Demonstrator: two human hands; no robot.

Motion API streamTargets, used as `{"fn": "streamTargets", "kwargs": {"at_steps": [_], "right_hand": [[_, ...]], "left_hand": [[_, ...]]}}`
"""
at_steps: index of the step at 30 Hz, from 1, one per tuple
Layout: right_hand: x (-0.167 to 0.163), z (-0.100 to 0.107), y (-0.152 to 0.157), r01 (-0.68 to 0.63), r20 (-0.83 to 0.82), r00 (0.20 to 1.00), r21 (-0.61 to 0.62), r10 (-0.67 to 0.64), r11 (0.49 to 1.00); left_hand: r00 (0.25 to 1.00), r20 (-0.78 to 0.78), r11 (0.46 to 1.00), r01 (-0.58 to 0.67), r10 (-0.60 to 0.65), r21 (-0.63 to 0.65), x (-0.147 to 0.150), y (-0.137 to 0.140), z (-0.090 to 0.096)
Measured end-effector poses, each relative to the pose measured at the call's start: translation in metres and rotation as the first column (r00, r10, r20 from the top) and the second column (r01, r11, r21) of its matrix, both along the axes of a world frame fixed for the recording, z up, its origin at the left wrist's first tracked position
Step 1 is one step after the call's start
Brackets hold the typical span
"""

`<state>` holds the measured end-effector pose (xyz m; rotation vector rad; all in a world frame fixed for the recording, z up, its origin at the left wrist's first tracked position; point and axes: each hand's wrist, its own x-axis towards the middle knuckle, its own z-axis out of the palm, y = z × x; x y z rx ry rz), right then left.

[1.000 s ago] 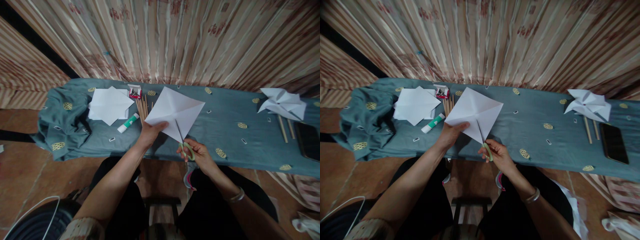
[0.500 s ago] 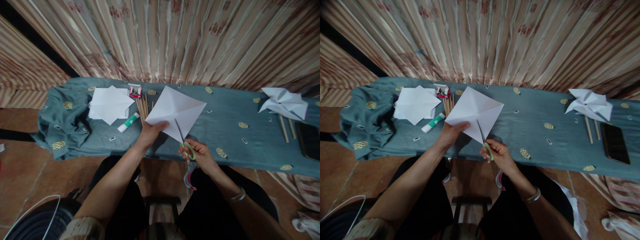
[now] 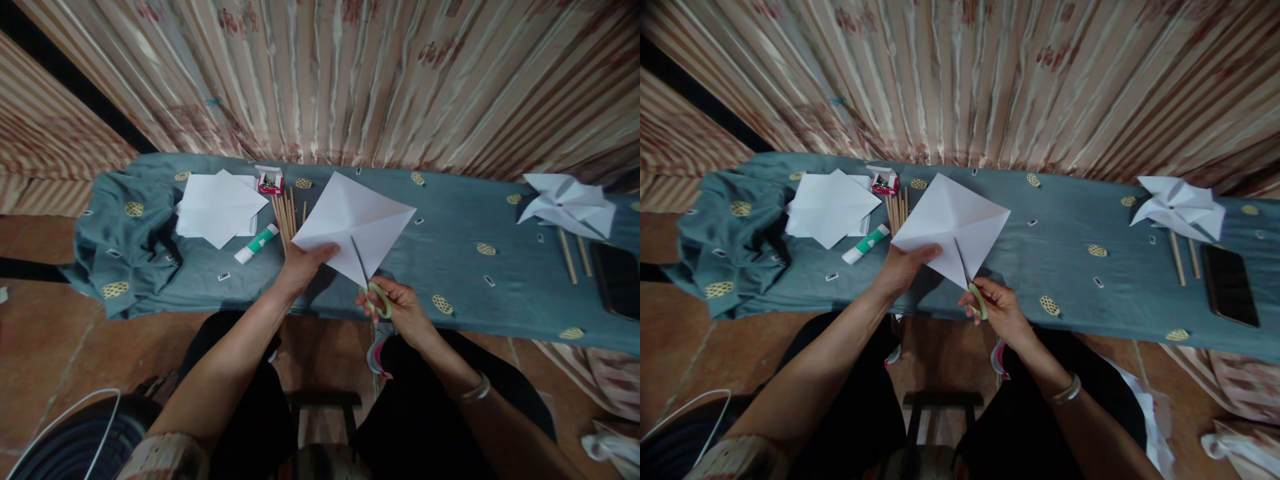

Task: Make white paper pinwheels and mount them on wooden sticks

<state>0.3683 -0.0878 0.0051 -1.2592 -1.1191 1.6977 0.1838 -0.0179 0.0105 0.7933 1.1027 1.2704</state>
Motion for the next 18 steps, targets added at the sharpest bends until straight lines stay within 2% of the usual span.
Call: {"fn": "streamTargets", "kwargs": {"at_steps": [18], "right_hand": [[0.0016,-0.0047,-0.0013,0.037,-0.03,0.999,-0.011,-0.038,0.999]], "left_hand": [[1.0,-0.016,1.0,0.019,-0.02,-0.005,-0.0005,-0.0009,-0.0012]]}}
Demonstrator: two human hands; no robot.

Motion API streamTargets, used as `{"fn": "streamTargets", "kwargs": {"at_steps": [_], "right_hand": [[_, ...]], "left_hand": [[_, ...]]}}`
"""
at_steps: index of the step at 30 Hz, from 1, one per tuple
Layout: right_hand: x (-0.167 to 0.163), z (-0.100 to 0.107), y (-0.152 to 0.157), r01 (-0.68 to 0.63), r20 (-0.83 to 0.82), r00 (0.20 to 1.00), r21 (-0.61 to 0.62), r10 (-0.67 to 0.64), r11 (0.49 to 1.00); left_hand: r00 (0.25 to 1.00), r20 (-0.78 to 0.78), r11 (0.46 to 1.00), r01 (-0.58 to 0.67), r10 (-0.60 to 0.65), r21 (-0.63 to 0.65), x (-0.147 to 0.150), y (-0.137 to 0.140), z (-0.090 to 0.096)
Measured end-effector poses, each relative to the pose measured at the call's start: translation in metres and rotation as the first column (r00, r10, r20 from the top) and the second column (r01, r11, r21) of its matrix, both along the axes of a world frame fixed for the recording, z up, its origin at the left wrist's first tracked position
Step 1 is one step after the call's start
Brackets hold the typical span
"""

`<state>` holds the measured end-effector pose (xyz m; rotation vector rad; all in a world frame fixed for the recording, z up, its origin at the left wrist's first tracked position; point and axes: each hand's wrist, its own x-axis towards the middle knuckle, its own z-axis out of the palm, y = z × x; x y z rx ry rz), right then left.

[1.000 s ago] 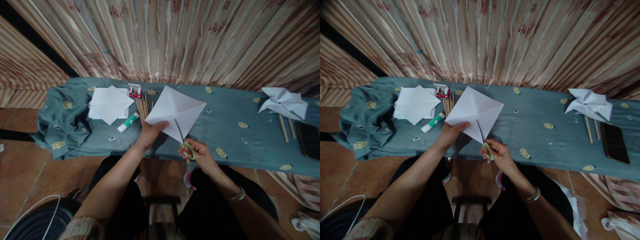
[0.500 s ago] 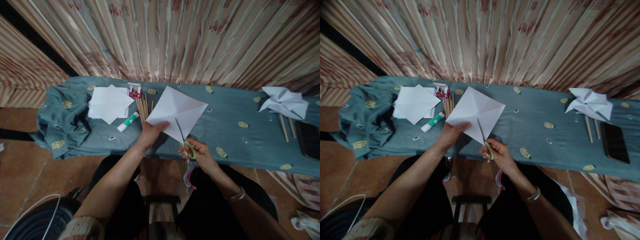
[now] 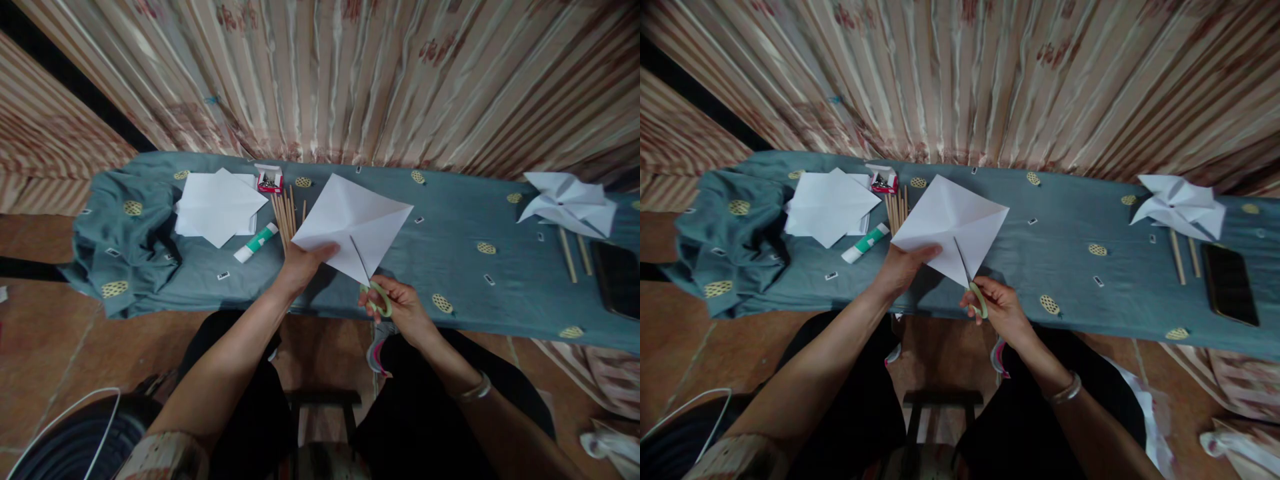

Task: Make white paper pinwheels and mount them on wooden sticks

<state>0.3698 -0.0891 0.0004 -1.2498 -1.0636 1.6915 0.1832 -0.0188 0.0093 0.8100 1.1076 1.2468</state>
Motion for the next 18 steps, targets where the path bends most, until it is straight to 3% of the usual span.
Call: {"fn": "streamTargets", "kwargs": {"at_steps": [12,18], "right_hand": [[-0.0002,-0.0009,-0.0013,0.034,-0.026,0.999,-0.036,-0.035,0.999],[0.0013,0.0027,-0.002,-0.137,-0.07,0.989,-0.07,0.132,0.988]], "left_hand": [[1.0,0.02,1.0,0.001,-0.001,0.005,0.0008,0.0003,-0.001],[0.999,0.038,1.0,-0.022,0.022,0.014,-0.0001,0.006,-0.0021]]}}
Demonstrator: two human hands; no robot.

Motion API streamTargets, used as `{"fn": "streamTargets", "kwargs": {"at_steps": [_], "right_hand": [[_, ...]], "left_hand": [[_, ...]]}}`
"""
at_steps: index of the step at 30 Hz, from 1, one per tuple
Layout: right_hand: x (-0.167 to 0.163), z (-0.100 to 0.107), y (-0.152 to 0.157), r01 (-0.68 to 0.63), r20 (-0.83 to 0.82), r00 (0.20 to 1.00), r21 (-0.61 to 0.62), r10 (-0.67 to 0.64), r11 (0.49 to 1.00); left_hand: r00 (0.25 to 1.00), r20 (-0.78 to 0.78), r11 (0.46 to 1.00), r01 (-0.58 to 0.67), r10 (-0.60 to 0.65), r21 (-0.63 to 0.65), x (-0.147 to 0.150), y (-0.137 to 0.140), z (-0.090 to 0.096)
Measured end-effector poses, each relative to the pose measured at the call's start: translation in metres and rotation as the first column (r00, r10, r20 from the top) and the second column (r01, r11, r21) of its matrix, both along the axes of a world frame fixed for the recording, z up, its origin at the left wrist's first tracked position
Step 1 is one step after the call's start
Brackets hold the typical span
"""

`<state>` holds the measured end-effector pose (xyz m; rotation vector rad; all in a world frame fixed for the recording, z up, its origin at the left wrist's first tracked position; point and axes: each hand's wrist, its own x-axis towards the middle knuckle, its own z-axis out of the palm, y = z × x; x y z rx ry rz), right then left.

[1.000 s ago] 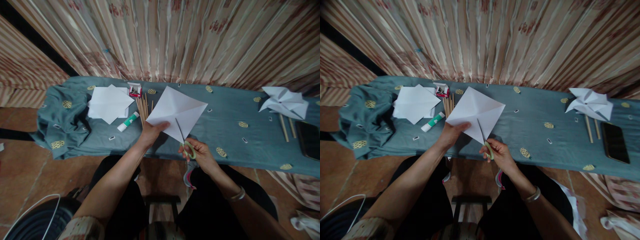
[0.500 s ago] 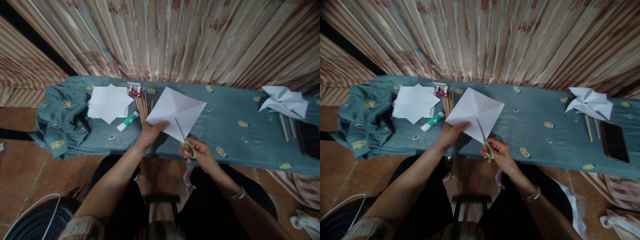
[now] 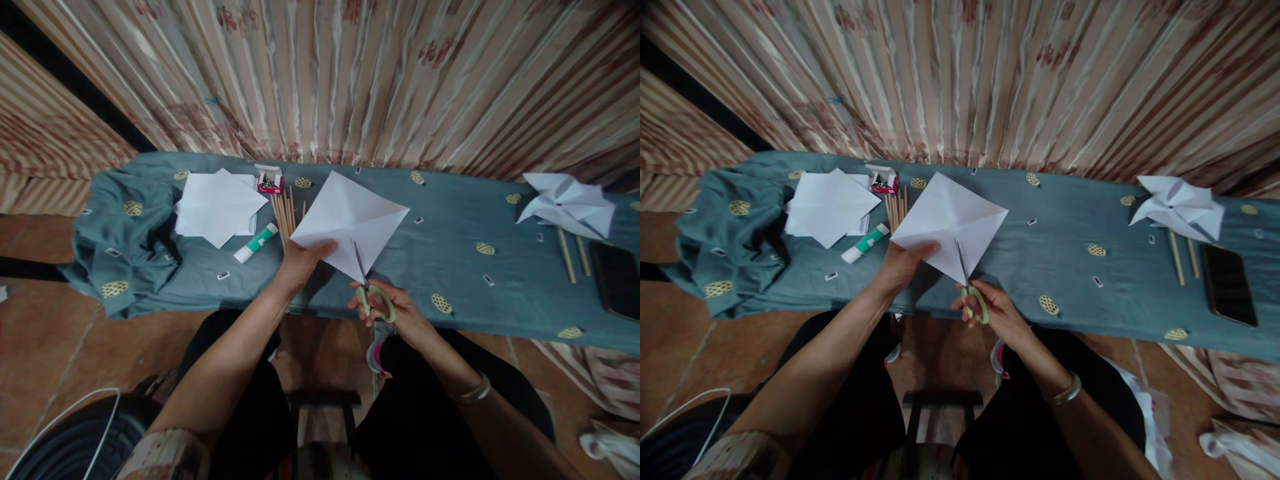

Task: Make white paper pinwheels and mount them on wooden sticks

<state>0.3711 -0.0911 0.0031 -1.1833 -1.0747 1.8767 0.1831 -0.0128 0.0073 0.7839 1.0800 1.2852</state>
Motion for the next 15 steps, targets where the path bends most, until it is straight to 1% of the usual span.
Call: {"fn": "streamTargets", "kwargs": {"at_steps": [4,7,8,9,10,11,12,13,14,15], "right_hand": [[0.014,0.007,-0.001,-0.163,0.009,0.986,-0.077,0.164,0.984],[0.04,0.015,-0.004,-0.272,-0.007,0.962,-0.117,0.273,0.955],[0.051,0.018,-0.004,-0.301,-0.004,0.953,-0.09,0.302,0.949],[0.061,0.02,-0.003,-0.274,0.009,0.962,-0.056,0.274,0.96],[0.069,0.023,-0.002,-0.208,0.007,0.978,-0.025,0.208,0.978],[0.076,0.025,0.001,-0.078,0.008,0.997,0.016,0.078,0.997],[0.081,0.026,0.005,0.051,0.023,0.998,0.053,-0.053,0.997],[0.083,0.027,0.01,0.197,0.045,0.978,0.099,-0.202,0.975],[0.083,0.026,0.015,0.321,0.069,0.94,0.145,-0.333,0.936],[0.081,0.026,0.021,0.396,0.09,0.905,0.176,-0.415,0.901]], "left_hand": [[0.999,0.025,0.998,-0.044,0.043,0.052,-0.009,0.01,0.006],[0.996,0.045,0.991,-0.087,0.083,0.099,-0.019,0.017,0.009],[0.995,0.048,0.989,-0.094,0.089,0.117,-0.021,0.019,0.009],[0.995,0.043,0.987,-0.092,0.087,0.132,-0.024,0.019,0.009],[0.997,0.032,0.987,-0.079,0.076,0.139,-0.025,0.018,0.008],[0.998,0.016,0.989,-0.056,0.054,0.135,-0.025,0.017,0.007],[1.0,-0.003,0.993,-0.024,0.025,0.119,-0.025,0.015,0.006],[1.0,-0.023,0.995,0.015,-0.013,0.095,-0.024,0.013,0.005],[0.998,-0.043,0.996,0.057,-0.054,0.064,-0.023,0.01,0.004],[0.994,-0.061,0.995,0.098,-0.096,0.033,-0.021,0.007,0.003]]}}
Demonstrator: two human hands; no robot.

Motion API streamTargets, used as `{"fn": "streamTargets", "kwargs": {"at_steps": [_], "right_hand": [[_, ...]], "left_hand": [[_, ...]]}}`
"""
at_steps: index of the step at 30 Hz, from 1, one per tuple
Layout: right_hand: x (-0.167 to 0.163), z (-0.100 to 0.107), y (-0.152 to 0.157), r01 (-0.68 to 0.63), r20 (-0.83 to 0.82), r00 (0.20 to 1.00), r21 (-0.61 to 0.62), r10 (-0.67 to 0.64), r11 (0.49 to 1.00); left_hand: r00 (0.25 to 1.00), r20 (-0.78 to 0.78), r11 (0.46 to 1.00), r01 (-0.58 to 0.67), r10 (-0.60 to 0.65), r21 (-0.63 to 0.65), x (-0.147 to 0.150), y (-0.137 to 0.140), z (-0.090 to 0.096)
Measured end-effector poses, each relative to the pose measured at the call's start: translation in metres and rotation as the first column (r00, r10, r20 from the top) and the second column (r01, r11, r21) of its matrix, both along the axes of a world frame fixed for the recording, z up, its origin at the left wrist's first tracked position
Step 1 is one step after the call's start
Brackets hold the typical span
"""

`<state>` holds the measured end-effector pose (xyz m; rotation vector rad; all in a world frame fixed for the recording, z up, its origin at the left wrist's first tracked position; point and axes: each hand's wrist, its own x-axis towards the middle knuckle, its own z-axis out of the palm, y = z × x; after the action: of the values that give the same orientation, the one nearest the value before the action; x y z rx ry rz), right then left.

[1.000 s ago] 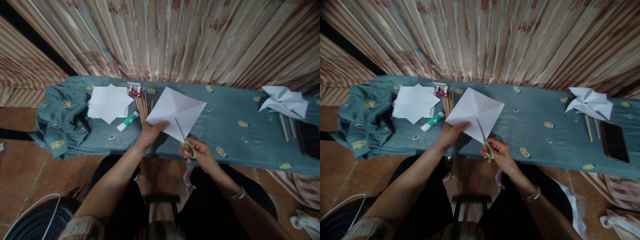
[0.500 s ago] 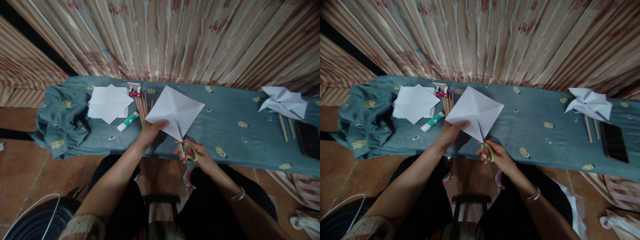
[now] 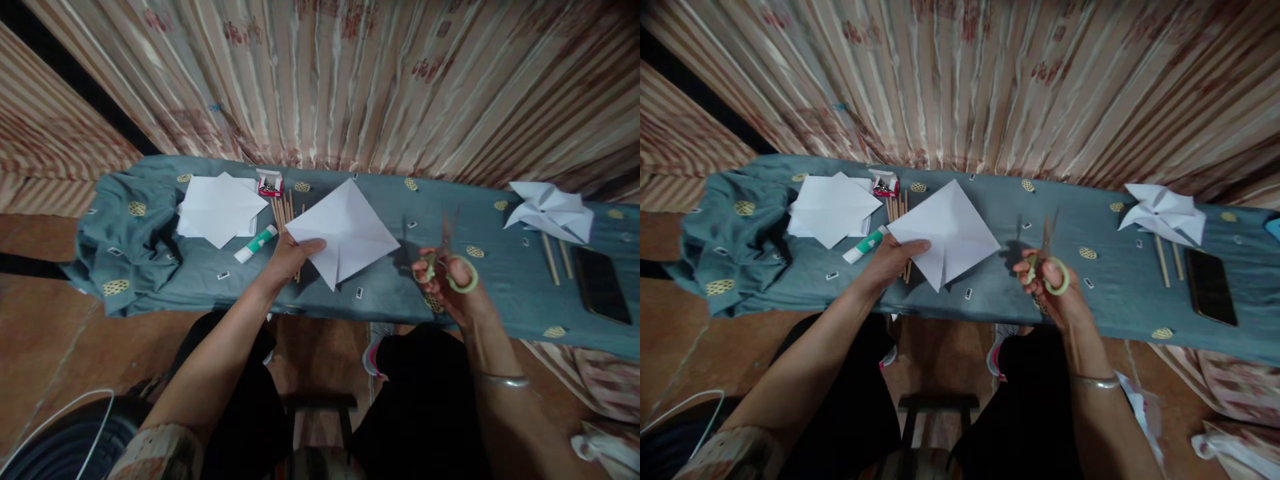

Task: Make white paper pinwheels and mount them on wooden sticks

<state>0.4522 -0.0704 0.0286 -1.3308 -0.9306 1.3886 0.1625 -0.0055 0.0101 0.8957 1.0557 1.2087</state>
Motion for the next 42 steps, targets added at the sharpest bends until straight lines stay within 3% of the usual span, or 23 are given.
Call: {"fn": "streamTargets", "kwargs": {"at_steps": [2,9,13,21,24,29,37,42], "right_hand": [[-0.007,-0.003,0.011,0.106,0.017,0.994,0.027,-0.107,0.994],[-0.042,-0.01,0.021,0.066,0.045,0.997,0.001,-0.066,0.998],[-0.055,-0.014,0.019,0.041,0.01,0.999,-0.041,-0.04,0.998],[-0.045,-0.014,0.034,0.326,-0.18,0.926,-0.065,-0.332,0.943],[-0.043,-0.015,0.039,0.359,-0.241,0.903,-0.028,-0.355,0.933],[-0.055,-0.016,0.041,0.375,-0.264,0.897,0.025,-0.356,0.927],[-0.07,-0.013,0.036,0.283,-0.154,0.95,0.066,-0.27,0.957],[-0.063,-0.009,0.013,0.022,-0.145,0.989,0.03,-0.017,0.999]], "left_hand": [[0.997,-0.035,0.996,0.071,-0.073,-0.051,0.004,-0.005,-0.002],[0.946,-0.208,0.968,0.232,-0.247,-0.093,0.012,-0.01,-0.008],[0.93,-0.241,0.959,0.259,-0.279,-0.111,0.013,-0.011,-0.006],[0.979,0.076,0.976,0.194,-0.187,-0.101,0.014,-0.011,0.006],[0.95,0.214,0.959,0.257,-0.227,-0.121,0.02,-0.019,0.006],[0.868,0.377,0.884,0.418,-0.321,-0.209,0.043,-0.038,0.002],[0.943,0.331,0.959,0.12,-0.029,-0.257,0.054,-0.028,0.001],[0.942,0.307,0.978,-0.074,0.132,-0.194,0.032,-0.006,0.008]]}}
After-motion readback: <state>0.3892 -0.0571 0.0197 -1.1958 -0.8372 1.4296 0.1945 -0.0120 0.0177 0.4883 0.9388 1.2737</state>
